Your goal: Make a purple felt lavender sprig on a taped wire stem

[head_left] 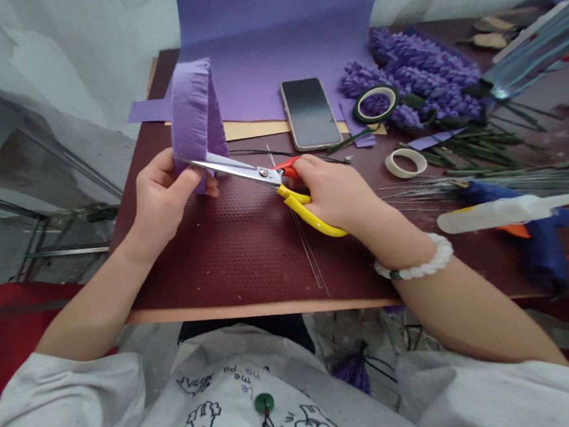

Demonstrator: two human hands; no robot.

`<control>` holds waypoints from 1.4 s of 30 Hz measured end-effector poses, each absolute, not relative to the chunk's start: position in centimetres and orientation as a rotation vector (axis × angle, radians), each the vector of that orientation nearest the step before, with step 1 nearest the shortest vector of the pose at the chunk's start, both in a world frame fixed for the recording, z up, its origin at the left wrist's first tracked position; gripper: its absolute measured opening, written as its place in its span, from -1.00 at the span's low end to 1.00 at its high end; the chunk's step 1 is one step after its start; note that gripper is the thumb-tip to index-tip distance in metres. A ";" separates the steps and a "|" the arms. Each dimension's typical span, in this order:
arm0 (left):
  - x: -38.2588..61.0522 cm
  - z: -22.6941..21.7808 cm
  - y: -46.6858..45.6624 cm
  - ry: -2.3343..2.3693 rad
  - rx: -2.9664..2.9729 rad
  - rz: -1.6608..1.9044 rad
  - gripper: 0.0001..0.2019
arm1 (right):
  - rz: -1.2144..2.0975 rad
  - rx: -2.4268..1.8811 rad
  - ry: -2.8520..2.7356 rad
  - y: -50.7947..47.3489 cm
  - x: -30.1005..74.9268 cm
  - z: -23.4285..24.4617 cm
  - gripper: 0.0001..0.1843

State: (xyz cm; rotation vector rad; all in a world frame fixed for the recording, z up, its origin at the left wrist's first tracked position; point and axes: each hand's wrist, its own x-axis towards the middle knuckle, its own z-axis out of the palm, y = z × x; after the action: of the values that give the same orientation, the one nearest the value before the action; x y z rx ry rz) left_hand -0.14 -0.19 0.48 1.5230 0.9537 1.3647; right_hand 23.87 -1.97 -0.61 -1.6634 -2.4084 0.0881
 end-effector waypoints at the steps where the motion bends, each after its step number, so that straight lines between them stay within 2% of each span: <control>1: -0.1 0.5 -0.2 0.944 1.528 1.376 -0.90 | 0.091 -1.658 -2.409 -2.0 23.9 -0.6 -0.59; 16: 0.1 1.0 -0.5 1.065 1.507 1.344 -0.93 | 0.091 -1.713 -2.466 -1.9 23.7 -0.3 -0.60; 27: 0.1 0.2 0.0 0.925 1.470 1.432 -0.93 | 0.132 -1.669 -2.469 -2.0 24.0 -0.4 -0.59; 36: 0.1 0.5 -0.2 0.971 1.483 1.413 -0.91 | 0.008 -1.821 -2.409 -1.4 23.5 -0.8 -0.55; 42: 0.0 0.3 0.0 0.880 1.464 1.401 -0.93 | 0.081 -1.660 -2.415 -1.9 23.8 -1.1 -0.54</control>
State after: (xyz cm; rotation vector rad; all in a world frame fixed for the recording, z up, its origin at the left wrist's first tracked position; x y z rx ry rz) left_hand -0.02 -0.01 0.27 1.4644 0.8798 1.4009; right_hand 23.80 -1.85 -1.13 -1.6600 -2.4153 0.0812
